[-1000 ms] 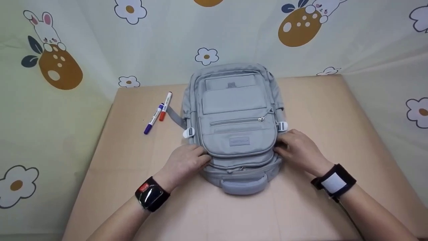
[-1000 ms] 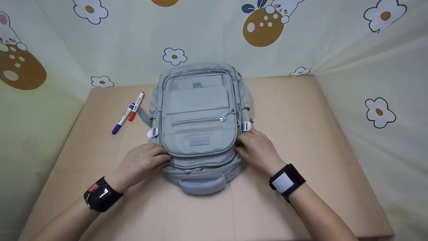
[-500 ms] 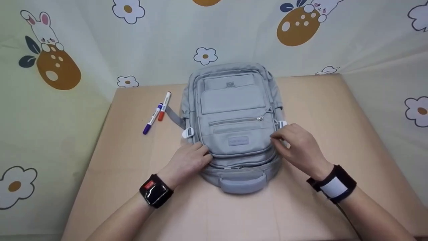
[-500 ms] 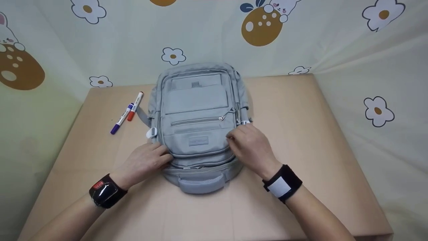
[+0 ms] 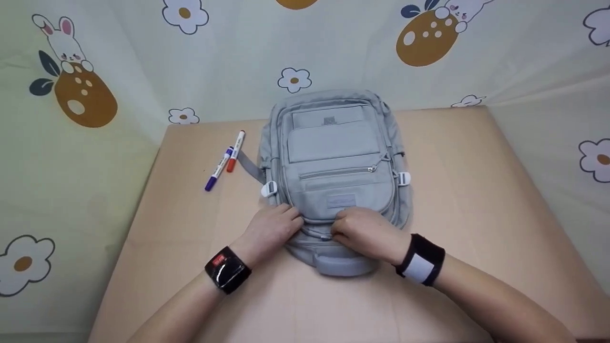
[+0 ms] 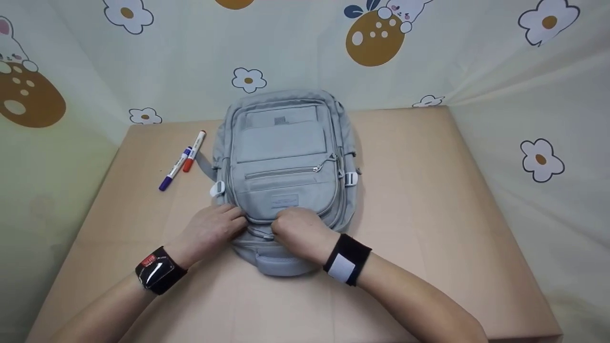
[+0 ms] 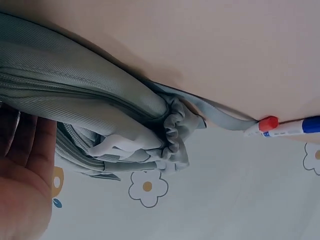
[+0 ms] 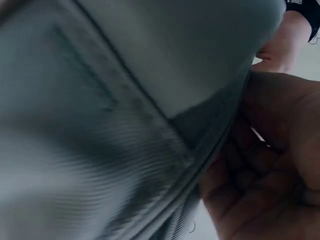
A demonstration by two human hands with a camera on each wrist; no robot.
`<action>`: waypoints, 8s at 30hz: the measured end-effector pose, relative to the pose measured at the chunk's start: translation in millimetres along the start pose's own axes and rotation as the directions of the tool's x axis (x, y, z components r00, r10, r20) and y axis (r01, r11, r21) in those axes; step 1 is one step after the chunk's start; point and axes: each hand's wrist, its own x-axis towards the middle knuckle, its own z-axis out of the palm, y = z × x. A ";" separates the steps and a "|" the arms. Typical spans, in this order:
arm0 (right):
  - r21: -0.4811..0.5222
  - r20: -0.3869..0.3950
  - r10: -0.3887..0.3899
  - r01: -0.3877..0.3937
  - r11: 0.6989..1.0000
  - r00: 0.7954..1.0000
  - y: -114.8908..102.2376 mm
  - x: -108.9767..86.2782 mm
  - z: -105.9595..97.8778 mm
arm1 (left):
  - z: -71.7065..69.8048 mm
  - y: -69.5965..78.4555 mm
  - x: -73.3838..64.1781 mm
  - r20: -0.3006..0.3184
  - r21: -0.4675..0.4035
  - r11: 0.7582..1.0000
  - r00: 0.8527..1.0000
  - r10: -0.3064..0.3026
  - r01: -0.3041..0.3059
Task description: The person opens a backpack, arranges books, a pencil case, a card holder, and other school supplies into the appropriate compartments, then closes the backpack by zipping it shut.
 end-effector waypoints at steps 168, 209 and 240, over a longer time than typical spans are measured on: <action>0.019 -0.417 0.456 -0.493 0.870 0.786 191.3 -17.9 -38.2 | -28.9 101.8 131.7 0.093 -0.029 0.993 0.989 0.117 -0.115; 0.335 -0.322 0.560 -0.461 0.822 0.764 152.4 -31.3 -34.2 | -35.1 62.2 114.5 0.111 -0.123 0.989 0.991 -0.073 0.087; -0.192 -0.386 0.125 -0.212 0.958 0.914 87.4 -81.8 -36.6 | -33.9 59.6 112.8 0.134 -0.168 0.984 0.990 -0.040 0.062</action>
